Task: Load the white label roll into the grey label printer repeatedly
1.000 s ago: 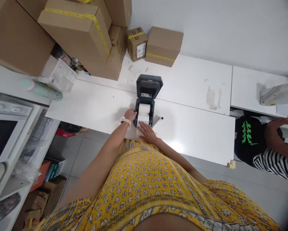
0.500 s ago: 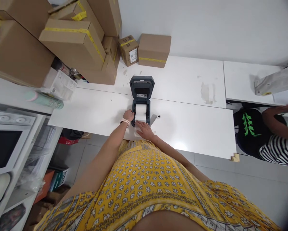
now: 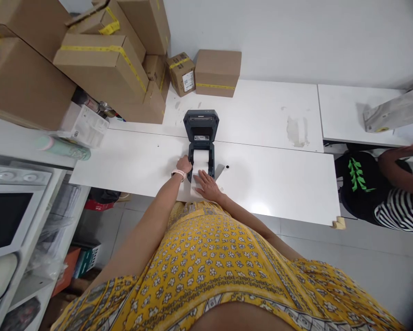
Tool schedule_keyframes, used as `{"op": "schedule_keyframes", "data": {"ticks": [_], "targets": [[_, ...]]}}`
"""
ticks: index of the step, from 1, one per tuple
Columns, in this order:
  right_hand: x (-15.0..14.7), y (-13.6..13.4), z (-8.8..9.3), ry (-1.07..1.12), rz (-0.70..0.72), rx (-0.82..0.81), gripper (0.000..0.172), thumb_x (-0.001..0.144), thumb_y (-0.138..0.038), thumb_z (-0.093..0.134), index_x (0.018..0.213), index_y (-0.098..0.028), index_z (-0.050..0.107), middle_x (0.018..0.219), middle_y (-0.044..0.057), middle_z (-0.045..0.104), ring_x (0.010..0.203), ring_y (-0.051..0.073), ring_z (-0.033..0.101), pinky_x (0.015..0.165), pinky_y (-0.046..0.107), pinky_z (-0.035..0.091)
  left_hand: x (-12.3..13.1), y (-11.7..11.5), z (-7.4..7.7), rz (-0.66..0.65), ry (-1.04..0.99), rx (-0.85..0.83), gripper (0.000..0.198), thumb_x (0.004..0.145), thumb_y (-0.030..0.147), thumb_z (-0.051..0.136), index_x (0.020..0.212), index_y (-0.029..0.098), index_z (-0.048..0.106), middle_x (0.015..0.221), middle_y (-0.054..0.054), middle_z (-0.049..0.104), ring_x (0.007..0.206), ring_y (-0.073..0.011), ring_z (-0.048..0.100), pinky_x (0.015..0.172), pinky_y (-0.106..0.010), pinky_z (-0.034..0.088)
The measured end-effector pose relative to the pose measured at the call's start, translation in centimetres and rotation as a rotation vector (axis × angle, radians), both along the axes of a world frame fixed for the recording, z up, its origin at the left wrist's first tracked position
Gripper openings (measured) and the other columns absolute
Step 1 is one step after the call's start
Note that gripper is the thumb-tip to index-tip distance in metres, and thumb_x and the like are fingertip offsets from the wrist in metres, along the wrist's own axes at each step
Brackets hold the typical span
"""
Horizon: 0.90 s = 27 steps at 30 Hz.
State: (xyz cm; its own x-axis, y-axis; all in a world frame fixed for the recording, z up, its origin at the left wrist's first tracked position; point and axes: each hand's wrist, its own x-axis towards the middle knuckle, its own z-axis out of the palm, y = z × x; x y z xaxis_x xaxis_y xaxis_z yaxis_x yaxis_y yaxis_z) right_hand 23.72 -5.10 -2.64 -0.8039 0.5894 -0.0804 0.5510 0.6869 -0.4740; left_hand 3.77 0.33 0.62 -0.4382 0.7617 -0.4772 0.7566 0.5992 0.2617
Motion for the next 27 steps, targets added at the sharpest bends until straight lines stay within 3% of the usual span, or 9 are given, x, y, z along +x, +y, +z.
{"op": "schedule_keyframes", "data": {"ticks": [15,27], "targets": [[1.8,0.4,0.1,-0.059,0.071,0.090,0.061,0.101,-0.038,0.047,0.157,-0.017,0.038,0.169,0.013,0.024,0.157,0.030,0.023,0.125,0.058,0.016,-0.8,-0.4,-1.8,0.044,-0.038,0.041,0.037,0.094,0.025,0.055,0.131,0.020,0.062,0.117,-0.016,0.074,0.117,-0.0318,0.068,0.093,-0.038,0.051],[1.7,0.5,0.4,-0.099,0.085,0.091,0.060,0.100,-0.037,0.047,0.156,-0.015,0.040,0.168,0.014,0.026,0.156,0.032,0.024,0.125,0.060,0.015,-0.9,-1.5,-2.0,0.131,-0.145,0.025,0.037,0.097,0.040,0.053,0.127,0.022,0.066,0.124,-0.013,0.072,0.115,-0.0293,0.068,0.089,-0.035,0.050]]}}
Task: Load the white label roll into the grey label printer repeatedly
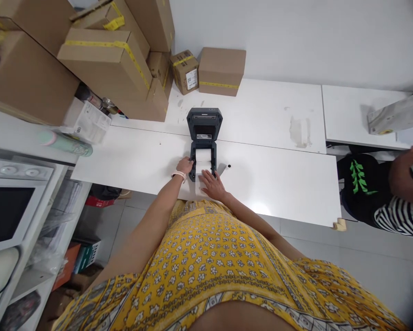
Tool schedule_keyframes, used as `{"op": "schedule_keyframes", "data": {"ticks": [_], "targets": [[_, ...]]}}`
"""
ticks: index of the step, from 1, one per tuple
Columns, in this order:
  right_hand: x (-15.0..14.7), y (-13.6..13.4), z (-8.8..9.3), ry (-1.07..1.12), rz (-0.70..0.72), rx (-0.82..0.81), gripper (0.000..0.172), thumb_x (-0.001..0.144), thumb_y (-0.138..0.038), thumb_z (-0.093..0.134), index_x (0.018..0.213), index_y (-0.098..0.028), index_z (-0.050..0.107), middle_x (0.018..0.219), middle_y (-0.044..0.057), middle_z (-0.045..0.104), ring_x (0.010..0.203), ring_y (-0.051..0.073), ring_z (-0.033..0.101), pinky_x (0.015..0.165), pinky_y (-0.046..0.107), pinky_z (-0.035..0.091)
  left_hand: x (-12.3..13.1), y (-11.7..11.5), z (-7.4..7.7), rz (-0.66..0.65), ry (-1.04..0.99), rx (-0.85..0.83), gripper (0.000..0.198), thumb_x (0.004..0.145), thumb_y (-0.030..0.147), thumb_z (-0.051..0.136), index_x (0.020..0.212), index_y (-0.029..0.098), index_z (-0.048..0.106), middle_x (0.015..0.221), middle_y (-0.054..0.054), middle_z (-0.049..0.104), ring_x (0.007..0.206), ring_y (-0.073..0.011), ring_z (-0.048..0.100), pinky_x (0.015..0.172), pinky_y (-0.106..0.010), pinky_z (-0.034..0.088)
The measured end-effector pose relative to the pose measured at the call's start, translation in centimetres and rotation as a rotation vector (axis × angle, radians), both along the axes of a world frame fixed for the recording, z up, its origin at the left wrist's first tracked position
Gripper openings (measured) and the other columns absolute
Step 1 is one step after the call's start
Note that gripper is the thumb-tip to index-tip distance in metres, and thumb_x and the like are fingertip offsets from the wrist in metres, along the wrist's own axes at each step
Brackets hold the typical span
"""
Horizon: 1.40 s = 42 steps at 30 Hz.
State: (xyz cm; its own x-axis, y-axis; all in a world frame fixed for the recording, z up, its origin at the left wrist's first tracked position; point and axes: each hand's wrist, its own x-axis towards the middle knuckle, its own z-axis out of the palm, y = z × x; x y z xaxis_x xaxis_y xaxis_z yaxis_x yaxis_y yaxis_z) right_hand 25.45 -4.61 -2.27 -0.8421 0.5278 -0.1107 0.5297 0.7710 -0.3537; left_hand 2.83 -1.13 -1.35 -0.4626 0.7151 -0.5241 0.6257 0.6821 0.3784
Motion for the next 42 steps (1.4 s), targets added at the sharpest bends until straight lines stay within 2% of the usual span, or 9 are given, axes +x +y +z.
{"op": "schedule_keyframes", "data": {"ticks": [5,9,18,26,32,35,37,39,42], "targets": [[-1.0,0.4,1.2,0.011,-0.051,0.008,0.062,0.102,-0.045,0.044,0.156,-0.015,0.039,0.162,0.016,0.040,0.148,0.033,0.035,0.122,0.058,0.019,0.0,-0.3,0.0,0.009,-0.015,-0.003,0.038,0.098,0.042,0.052,0.125,0.021,0.067,0.125,-0.013,0.073,0.113,-0.0266,0.069,0.089,-0.032,0.050],[-2.7,0.7,1.9,0.007,-0.119,0.022,0.066,0.100,-0.052,0.043,0.155,-0.017,0.039,0.156,0.017,0.046,0.132,0.036,0.046,0.112,0.054,0.032,0.0,-0.2,-0.1,0.000,0.010,-0.007,0.036,0.097,0.041,0.052,0.124,0.022,0.068,0.124,-0.012,0.073,0.115,-0.0264,0.068,0.091,-0.033,0.050],[-3.7,0.6,2.1,0.018,-0.124,0.052,0.060,0.099,-0.047,0.044,0.150,-0.015,0.046,0.154,0.019,0.047,0.131,0.038,0.045,0.112,0.054,0.030,0.5,-0.4,0.6,0.020,0.023,-0.006,0.038,0.097,0.041,0.053,0.124,0.021,0.069,0.125,-0.013,0.073,0.119,-0.0271,0.067,0.092,-0.033,0.049],[-3.2,0.3,0.9,-0.014,-0.099,0.027,0.065,0.099,-0.046,0.048,0.156,-0.015,0.039,0.165,0.018,0.034,0.145,0.038,0.038,0.119,0.059,0.026,0.8,-1.0,0.8,0.025,0.001,0.020,0.038,0.100,0.044,0.049,0.113,0.017,0.072,0.125,-0.016,0.072,0.119,-0.0281,0.067,0.094,-0.032,0.048],[-2.0,-1.2,1.0,-0.012,-0.080,-0.029,0.072,0.095,-0.040,0.056,0.159,-0.014,0.034,0.169,0.018,0.023,0.155,0.036,0.025,0.123,0.060,0.019,2.6,-4.1,-0.1,0.086,-0.145,0.157,0.045,0.098,0.051,0.053,0.124,0.016,0.063,0.121,-0.014,0.073,0.113,-0.0276,0.069,0.092,-0.033,0.050],[-0.6,-2.0,1.5,0.050,-0.040,-0.127,0.061,0.093,-0.038,0.062,0.150,-0.020,0.050,0.165,0.015,0.035,0.153,0.034,0.033,0.123,0.062,0.020,3.1,-6.2,-1.0,0.127,-0.269,0.161,0.046,0.093,0.049,0.063,0.125,0.016,0.060,0.123,-0.014,0.072,0.110,-0.0254,0.070,0.088,-0.031,0.052],[0.2,-0.8,2.3,0.182,-0.123,-0.198,0.043,0.097,-0.040,0.054,0.136,-0.023,0.064,0.151,0.013,0.056,0.142,0.031,0.050,0.120,0.059,0.029,3.2,-7.1,-1.5,0.168,-0.314,0.135,0.045,0.093,0.049,0.063,0.124,0.017,0.060,0.124,-0.014,0.072,0.107,-0.0247,0.070,0.085,-0.031,0.053],[0.4,2.5,3.6,0.393,-0.351,-0.196,0.044,0.104,-0.043,0.039,0.130,-0.021,0.067,0.134,0.014,0.069,0.128,0.028,0.061,0.114,0.054,0.041,3.0,-7.5,-1.7,0.194,-0.345,0.114,0.044,0.092,0.048,0.063,0.124,0.018,0.060,0.124,-0.014,0.071,0.105,-0.0240,0.071,0.082,-0.030,0.054],[-1.0,10.8,6.1,0.695,-0.645,-0.042,0.061,0.104,-0.059,0.029,0.140,-0.017,0.056,0.143,0.017,0.061,0.136,0.029,0.053,0.117,0.053,0.039,2.9,-7.5,-1.4,0.207,-0.403,0.093,0.044,0.093,0.047,0.062,0.126,0.018,0.059,0.124,-0.015,0.071,0.101,-0.0232,0.072,0.078,-0.030,0.054]]}}
